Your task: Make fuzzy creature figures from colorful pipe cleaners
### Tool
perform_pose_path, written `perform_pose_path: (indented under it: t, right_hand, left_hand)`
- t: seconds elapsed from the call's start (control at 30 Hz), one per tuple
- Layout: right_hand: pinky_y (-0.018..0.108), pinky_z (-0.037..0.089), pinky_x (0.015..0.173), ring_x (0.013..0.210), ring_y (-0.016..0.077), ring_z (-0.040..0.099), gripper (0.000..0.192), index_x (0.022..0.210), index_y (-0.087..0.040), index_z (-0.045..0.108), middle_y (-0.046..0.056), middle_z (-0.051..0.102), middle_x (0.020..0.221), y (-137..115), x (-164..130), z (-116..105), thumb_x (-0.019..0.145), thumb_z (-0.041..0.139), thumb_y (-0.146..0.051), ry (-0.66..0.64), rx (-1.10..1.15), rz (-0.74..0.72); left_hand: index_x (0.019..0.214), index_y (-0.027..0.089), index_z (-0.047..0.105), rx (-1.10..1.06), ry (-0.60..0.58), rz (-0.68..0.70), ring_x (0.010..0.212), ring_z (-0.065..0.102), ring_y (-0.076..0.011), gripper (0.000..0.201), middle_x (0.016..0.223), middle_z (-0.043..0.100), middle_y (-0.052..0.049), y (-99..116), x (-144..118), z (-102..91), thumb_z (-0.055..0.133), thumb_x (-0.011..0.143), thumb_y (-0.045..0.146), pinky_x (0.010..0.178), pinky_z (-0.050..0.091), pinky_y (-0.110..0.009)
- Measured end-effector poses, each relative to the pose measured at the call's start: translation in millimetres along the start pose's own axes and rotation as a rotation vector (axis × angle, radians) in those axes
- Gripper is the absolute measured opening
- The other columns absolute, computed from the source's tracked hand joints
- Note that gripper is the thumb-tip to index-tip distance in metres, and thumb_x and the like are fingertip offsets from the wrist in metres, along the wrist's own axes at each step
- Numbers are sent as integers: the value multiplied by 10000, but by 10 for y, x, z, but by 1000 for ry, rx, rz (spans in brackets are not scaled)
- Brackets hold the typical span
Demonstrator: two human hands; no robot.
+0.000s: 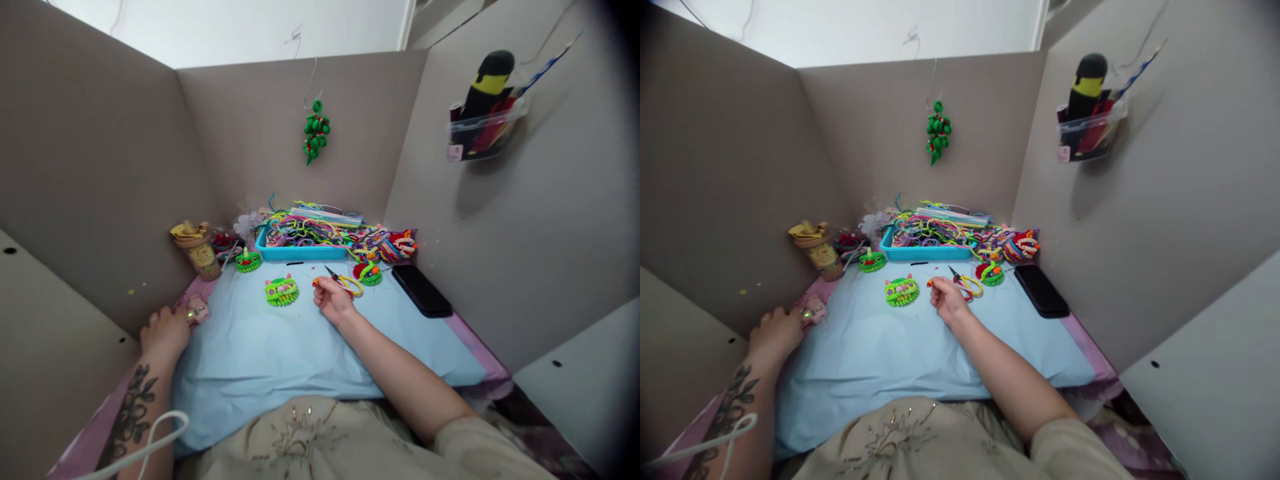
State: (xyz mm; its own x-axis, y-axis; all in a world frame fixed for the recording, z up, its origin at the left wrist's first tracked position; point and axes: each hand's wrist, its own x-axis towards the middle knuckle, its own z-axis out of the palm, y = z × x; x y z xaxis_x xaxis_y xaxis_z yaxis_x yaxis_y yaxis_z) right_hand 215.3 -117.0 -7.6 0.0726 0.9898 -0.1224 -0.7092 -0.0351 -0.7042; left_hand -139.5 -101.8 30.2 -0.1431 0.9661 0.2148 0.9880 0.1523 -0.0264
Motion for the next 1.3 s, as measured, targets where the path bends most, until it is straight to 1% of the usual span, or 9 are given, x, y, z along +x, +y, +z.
perform_pose_path:
  t: [0.03,0.1,0.23,0.37,0.53,0.63,0.83,1.0,1.3]
  right_hand:
    - [192,252,419,448,65,363,222,664,-183,549,-64,441,492,-3,0,5,568,718,-289,21,-23,-40]
    - [193,237,420,445,65,355,238,657,-187,545,-65,439,481,-16,-1,19,564,719,-319,57,-96,-121]
    - [204,234,429,434,65,345,251,641,-184,546,-66,432,464,-94,-5,92,585,702,-372,77,-355,-192]
    - [221,240,434,438,77,344,241,655,-183,562,-65,424,467,-209,53,260,634,664,-401,42,-594,-274]
    - [239,313,512,518,102,420,191,624,-178,573,-33,517,548,-203,377,490,689,611,-354,-92,-910,-454]
    - [258,360,616,635,138,489,143,596,-182,596,-5,572,603,-77,595,534,706,584,-273,-173,-1133,-528]
    - [292,380,772,775,164,499,107,660,-200,642,24,550,778,154,773,442,732,562,-199,-197,-1335,-690]
    - [296,391,789,779,164,505,98,707,-195,656,31,532,822,217,812,382,745,566,-202,-241,-1364,-688]
    - [280,396,753,739,146,503,83,738,-197,663,15,521,797,315,859,311,750,581,-204,-286,-1362,-659]
  left_hand:
    - [1016,172,616,80,18,100,962,544,-352,328,976,593,-152,74,-34,-14,375,854,324,734,460,-481]
    - [1070,151,594,63,56,233,967,550,-338,341,1051,576,-168,268,-100,-29,385,852,310,751,469,-468]
    - [1198,142,525,-286,30,550,1044,555,-264,413,1171,560,-142,704,-149,36,430,857,354,902,447,-398]
    - [1243,146,477,-558,153,584,1133,520,-262,420,1234,542,-140,1049,7,87,445,850,290,955,424,-414]
    - [1138,146,529,-881,355,406,1009,584,-214,319,1098,610,-117,1349,290,137,427,839,190,883,477,-365]
    - [1068,156,556,-945,395,359,977,584,-212,258,1039,618,-104,1423,330,300,440,845,217,867,482,-367]
    - [1021,162,577,-1004,292,346,925,584,-203,233,1012,618,-101,1376,320,624,446,843,235,849,485,-375]
    - [1042,158,563,-1061,228,327,922,605,-197,247,1007,641,-101,1406,359,697,442,849,252,821,497,-360]
    - [1152,168,513,-1030,142,484,1102,550,-219,368,1186,595,-103,1455,259,705,524,805,291,942,436,-390]
